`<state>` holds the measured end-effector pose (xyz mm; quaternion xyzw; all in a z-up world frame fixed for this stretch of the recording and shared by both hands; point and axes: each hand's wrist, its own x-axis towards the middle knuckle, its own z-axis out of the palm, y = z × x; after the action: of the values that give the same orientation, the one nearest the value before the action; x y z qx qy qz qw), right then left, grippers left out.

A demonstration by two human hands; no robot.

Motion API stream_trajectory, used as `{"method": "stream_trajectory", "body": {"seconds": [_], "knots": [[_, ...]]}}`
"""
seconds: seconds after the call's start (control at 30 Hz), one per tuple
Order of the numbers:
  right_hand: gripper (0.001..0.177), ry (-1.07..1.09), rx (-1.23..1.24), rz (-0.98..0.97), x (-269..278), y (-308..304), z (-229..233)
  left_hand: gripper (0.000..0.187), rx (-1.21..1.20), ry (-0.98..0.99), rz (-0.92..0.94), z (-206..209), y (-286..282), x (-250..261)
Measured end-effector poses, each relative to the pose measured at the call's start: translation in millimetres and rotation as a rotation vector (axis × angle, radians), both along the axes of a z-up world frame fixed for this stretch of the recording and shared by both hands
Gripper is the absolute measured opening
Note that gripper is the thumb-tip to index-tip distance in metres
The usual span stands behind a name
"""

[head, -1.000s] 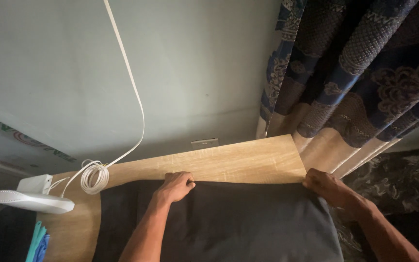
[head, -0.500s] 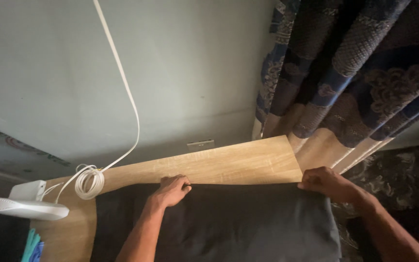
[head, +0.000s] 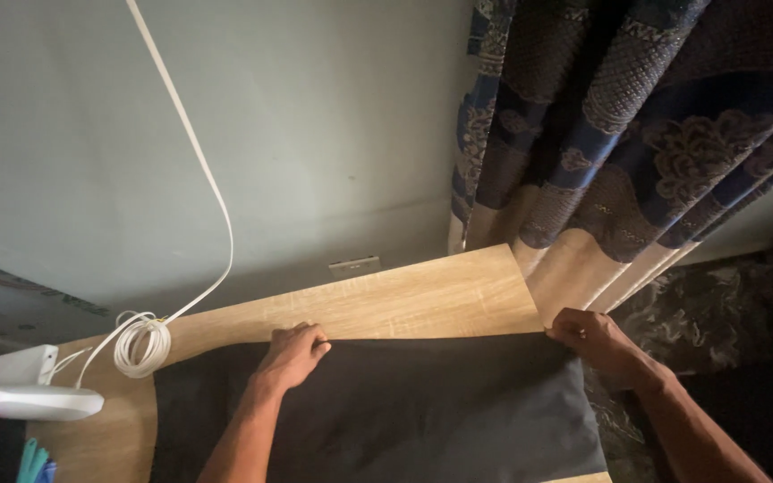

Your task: The person folds a black garment on a wooden table. They smooth the fabric, fold it in half multiple times, and press the folds flat with their hands. The garment is folded into a compact rectangle by the end.

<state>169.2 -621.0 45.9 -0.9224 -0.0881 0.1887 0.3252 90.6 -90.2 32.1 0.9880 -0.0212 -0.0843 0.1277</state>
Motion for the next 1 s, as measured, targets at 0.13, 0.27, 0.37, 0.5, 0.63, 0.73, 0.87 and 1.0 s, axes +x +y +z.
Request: {"method": "stream_trajectory", "body": {"seconds": [0.13,0.27,0.37,0.5,0.63,0.73,0.87,1.0], "knots": [[0.027,-0.005,0.071,-0.080,-1.2,-5.2,-7.4,0.020,-0.043,-0.015,0.073,3.5,-4.4,-5.1],[0.032,-0.431,0.087,0.082,2.8,-39.5,-68.4,0.038,-0.073,-0.443,0.011,5.6,-14.3,-10.8],[0.032,-0.281,0.170,-0.110,-14.4,-46.3,-89.0,0.034,-0.186,-0.307,0.162,27.0,-42.7,-19.4],[0.035,-0.115,0.158,-0.187,-48.0,-45.6,-68.9,0.035,-0.164,-0.302,0.026,7.4,-70.3,-31.5],[0.030,-0.029,0.222,-0.313,-87.2,-21.4,-30.6,0.042,-0.208,-0.439,-0.028,0.0,-111.6,-58.5],[0.024,-0.148,0.240,-0.348,-109.1,-14.0,-41.0,0.047,-0.248,-0.443,-0.042,2.9,-145.7,-87.9],[0.023,-0.182,0.356,-0.470,-153.1,-3.8,-2.7,0.042,-0.243,-0.208,-0.110,19.9,-176.5,-126.0],[0.022,-1.031,0.019,0.336,-167.0,-58.6,-66.3,0.045,-0.241,-0.245,-0.234,0.7,-171.0,-145.0]]}}
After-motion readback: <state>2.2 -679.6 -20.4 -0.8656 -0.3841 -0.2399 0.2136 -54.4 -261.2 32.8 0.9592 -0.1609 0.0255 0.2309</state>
